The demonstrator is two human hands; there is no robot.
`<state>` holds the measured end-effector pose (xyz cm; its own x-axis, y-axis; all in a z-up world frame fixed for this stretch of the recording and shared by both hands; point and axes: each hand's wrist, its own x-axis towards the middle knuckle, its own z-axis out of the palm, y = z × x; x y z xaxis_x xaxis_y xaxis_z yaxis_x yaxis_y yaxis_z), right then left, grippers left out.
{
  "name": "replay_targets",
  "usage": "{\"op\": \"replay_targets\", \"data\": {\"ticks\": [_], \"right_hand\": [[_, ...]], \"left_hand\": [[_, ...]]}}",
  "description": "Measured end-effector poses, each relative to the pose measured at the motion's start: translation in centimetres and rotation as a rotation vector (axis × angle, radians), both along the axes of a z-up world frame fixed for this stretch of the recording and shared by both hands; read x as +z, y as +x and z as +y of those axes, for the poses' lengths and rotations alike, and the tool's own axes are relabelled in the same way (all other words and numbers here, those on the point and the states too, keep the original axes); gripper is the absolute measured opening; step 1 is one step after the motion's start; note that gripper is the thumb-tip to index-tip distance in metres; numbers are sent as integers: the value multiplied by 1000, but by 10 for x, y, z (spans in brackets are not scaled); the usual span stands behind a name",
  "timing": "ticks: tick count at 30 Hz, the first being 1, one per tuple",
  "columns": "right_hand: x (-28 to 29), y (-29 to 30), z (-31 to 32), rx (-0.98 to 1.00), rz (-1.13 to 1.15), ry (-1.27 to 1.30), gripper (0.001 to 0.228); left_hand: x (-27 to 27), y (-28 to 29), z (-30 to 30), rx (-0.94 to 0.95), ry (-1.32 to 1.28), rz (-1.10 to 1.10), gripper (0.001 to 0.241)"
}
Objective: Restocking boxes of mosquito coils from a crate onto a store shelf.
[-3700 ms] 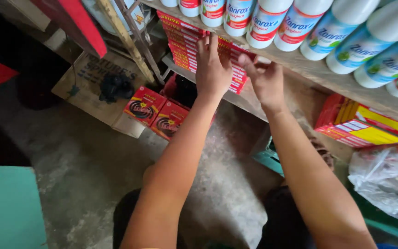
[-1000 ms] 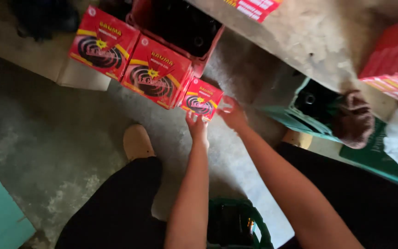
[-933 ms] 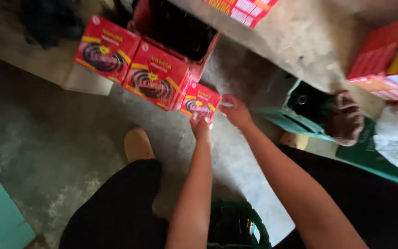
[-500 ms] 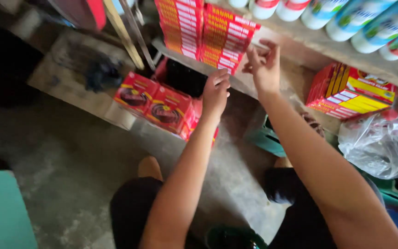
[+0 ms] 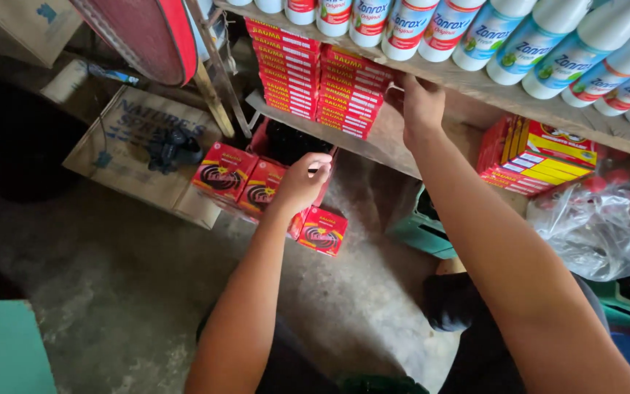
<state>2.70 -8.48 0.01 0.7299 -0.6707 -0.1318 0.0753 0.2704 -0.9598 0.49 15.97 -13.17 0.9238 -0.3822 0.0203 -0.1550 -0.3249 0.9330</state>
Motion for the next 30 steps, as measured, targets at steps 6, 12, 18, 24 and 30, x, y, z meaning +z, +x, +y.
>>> {"op": "replay_targets", "data": {"ticks": [6,12,18,24,30], "right_hand": [[27,-58,31,112,-190,246,16],[-43,-132,33,455,-291,346,51],[-113,-162,46,474,-39,342,30],[-295,-184,47,360,510,87,30],[-474,-233,40,248,817,-241,59]], "left_hand": [[24,-9,-2,-22,-72,-31,42],[64,-19,1,-37,-330,146,74],[14,-13,0,-15,134,79,51],[-243,-32,14,53,110,224,35],[-318,-130,-11,552,-163,914,76]]}}
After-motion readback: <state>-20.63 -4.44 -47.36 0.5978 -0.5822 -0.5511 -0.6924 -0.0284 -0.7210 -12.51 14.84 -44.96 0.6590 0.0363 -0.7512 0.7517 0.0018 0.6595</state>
